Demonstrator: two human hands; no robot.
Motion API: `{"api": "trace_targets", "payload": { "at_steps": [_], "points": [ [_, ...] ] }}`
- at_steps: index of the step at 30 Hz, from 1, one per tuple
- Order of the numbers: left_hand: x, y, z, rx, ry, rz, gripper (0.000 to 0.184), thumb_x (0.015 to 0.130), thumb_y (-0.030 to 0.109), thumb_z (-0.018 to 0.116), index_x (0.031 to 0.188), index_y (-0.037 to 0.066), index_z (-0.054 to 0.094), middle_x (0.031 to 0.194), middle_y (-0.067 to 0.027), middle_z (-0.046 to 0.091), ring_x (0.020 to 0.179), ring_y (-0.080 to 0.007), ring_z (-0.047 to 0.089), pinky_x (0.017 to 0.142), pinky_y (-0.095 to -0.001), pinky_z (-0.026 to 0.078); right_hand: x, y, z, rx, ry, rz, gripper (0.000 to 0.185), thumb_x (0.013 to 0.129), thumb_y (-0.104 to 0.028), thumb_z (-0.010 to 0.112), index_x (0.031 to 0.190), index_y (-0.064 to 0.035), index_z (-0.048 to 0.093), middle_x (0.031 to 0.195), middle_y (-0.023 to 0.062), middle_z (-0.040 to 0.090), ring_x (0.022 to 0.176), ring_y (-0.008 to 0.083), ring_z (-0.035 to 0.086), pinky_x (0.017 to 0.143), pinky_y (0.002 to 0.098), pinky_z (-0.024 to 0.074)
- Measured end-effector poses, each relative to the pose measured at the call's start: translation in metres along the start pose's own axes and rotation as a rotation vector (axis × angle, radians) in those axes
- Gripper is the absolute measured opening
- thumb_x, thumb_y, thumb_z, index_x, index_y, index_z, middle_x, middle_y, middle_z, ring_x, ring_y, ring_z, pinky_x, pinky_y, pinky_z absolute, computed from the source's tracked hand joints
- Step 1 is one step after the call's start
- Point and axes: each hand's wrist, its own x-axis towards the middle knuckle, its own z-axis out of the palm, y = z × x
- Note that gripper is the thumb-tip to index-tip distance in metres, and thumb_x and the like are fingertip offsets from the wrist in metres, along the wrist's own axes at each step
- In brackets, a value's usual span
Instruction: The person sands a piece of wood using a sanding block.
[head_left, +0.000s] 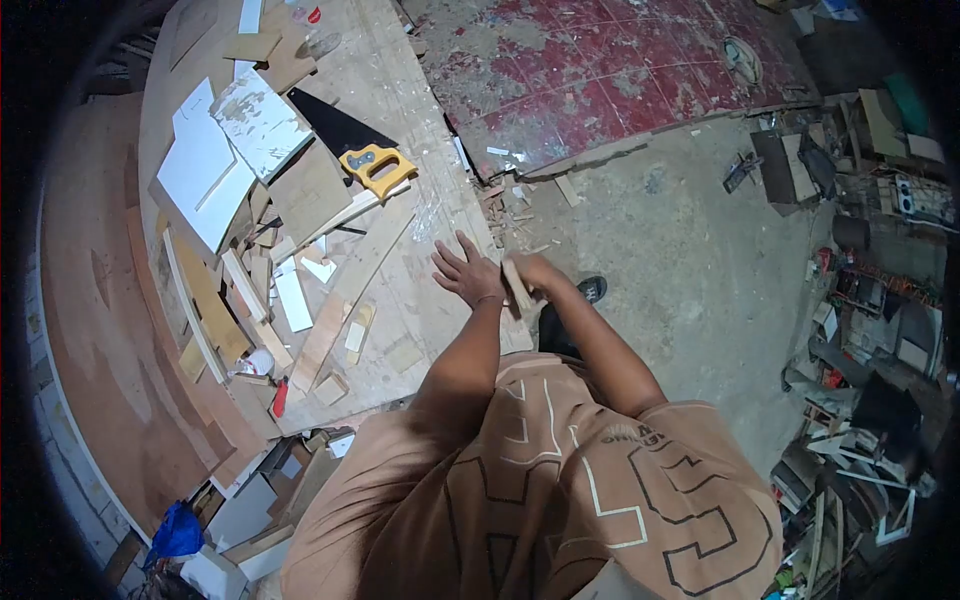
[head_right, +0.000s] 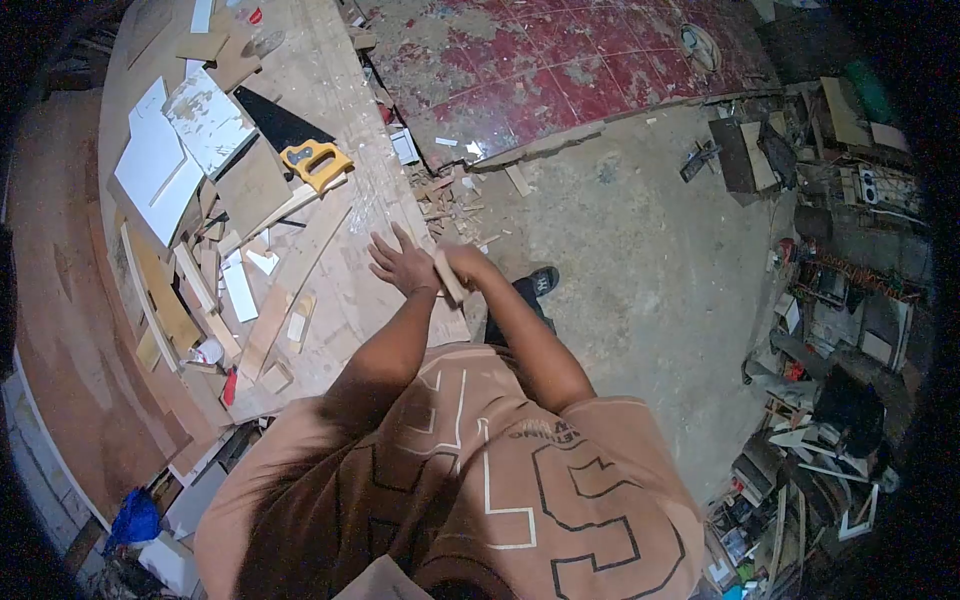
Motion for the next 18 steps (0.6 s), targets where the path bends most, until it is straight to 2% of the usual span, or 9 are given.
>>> {"api": "trace_targets", "payload": {
  "at_steps": [1, 2, 5, 8, 10, 11, 12, 15, 18],
  "points": [
    [-0.002, 0.002, -0.003, 0.015, 0.02, 0.012, 0.074, 0.086, 0.022, 0.054, 0.15, 0.022, 0.017, 0.155, -0.0226, 0.005, 0.143, -0.0429, 0.005, 0.111, -0.0606, 0.005, 0.001, 0.001, -0.002, 0.157, 0.02, 0.035, 0.059, 0.091, -0.056, 0.039, 0.1, -0.0033, 0.065, 0.092, 0.0214, 0.066, 0.072, 0.0297, 0.065, 0.054, 0.0454, 0.0546],
    [-0.003, 0.004, -0.006, 0.016, 0.021, 0.014, 0.074, 0.086, 0.022, 0.054, 0.15, 0.022, 0.017, 0.155, -0.0226, 0.005, 0.143, -0.0429, 0.005, 0.111, -0.0606, 0.005, 0.005, 0.003, 0.003, 0.405, -0.002, 0.045, 0.058, 0.091, -0.056, 0.037, 0.101, -0.0053, 0.064, 0.091, 0.0183, 0.065, 0.065, 0.0269, 0.064, 0.049, 0.0377, 0.0529],
    [-0.003, 0.003, -0.012, 0.012, -0.007, 0.014, 0.072, 0.087, 0.022, 0.053, 0.15, 0.021, 0.017, 0.155, -0.0244, 0.005, 0.142, -0.0438, 0.005, 0.11, -0.0609, 0.005, -0.007, 0.01, -0.006, 0.456, -0.002, 0.038, 0.058, 0.09, -0.057, 0.039, 0.101, -0.0056, 0.063, 0.086, 0.0158, 0.064, 0.063, 0.0258, 0.063, 0.047, 0.0345, 0.0517],
    [-0.004, 0.004, -0.012, -0.014, -0.003, 0.023, 0.072, 0.088, 0.022, 0.052, 0.151, 0.021, 0.017, 0.155, -0.0243, 0.004, 0.142, -0.0438, 0.005, 0.11, -0.0607, 0.005, -0.054, -0.006, -0.023, 0.278, -0.097, 0.043, 0.057, 0.089, -0.058, 0.042, 0.1, -0.006, 0.062, 0.083, 0.0143, 0.063, 0.061, 0.0249, 0.062, 0.049, 0.0372, 0.0532],
    [-0.003, 0.003, -0.01, -0.01, 0.006, 0.024, 0.072, 0.088, 0.022, 0.052, 0.151, 0.021, 0.017, 0.155, -0.0243, 0.004, 0.143, -0.044, 0.005, 0.111, -0.0607, 0.005, -0.091, -0.026, -0.028, 0.129, -0.098, 0.079, 0.057, 0.089, -0.057, 0.043, 0.102, -0.0052, 0.062, 0.084, 0.014, 0.062, 0.068, 0.0259, 0.063, 0.053, 0.0398, 0.0537],
    [-0.003, 0.003, -0.01, -0.012, 0.006, 0.024, 0.072, 0.088, 0.022, 0.052, 0.151, 0.021, 0.017, 0.155, -0.0243, 0.004, 0.143, -0.044, 0.005, 0.111, -0.0607, 0.005, -0.06, -0.001, -0.01, 0.337, -0.034, -0.029, 0.058, 0.089, -0.057, 0.042, 0.104, -0.0042, 0.062, 0.086, 0.0146, 0.062, 0.074, 0.0275, 0.062, 0.054, 0.0392, 0.0526],
    [-0.003, 0.003, -0.011, -0.007, -0.008, 0.019, 0.072, 0.088, 0.022, 0.052, 0.151, 0.021, 0.017, 0.155, -0.0241, 0.004, 0.143, -0.0438, 0.005, 0.111, -0.0606, 0.005, -0.034, 0.01, -0.001, 0.333, -0.048, -0.033, 0.06, 0.089, -0.058, 0.041, 0.106, -0.0032, 0.06, 0.086, 0.0152, 0.061, 0.077, 0.0286, 0.061, 0.054, 0.0408, 0.0527],
    [-0.004, 0.004, -0.012, 0.014, -0.02, 0.009, 0.072, 0.088, 0.023, 0.052, 0.151, 0.022, 0.017, 0.155, -0.0235, 0.004, 0.143, -0.0432, 0.004, 0.111, -0.0601, 0.004, 0.009, 0.023, 0.009, 0.395, 0.006, -0.011, 0.06, 0.089, -0.059, 0.042, 0.105, -0.004, 0.059, 0.084, 0.0144, 0.06, 0.075, 0.0275, 0.06, 0.057, 0.0449, 0.0533],
    [-0.002, 0.007, -0.012, 0.019, -0.015, -0.004, 0.071, 0.089, 0.023, 0.051, 0.151, 0.022, 0.018, 0.156, -0.0222, 0.004, 0.143, -0.0423, 0.003, 0.112, -0.0594, 0.003, 0.023, 0.025, 0.005, 0.493, 0.04, 0.088, 0.056, 0.089, -0.054, 0.043, 0.1, -0.0035, 0.064, 0.083, 0.0141, 0.064, 0.07, 0.0294, 0.063, 0.054, 0.0478, 0.0503]
  ]
}}
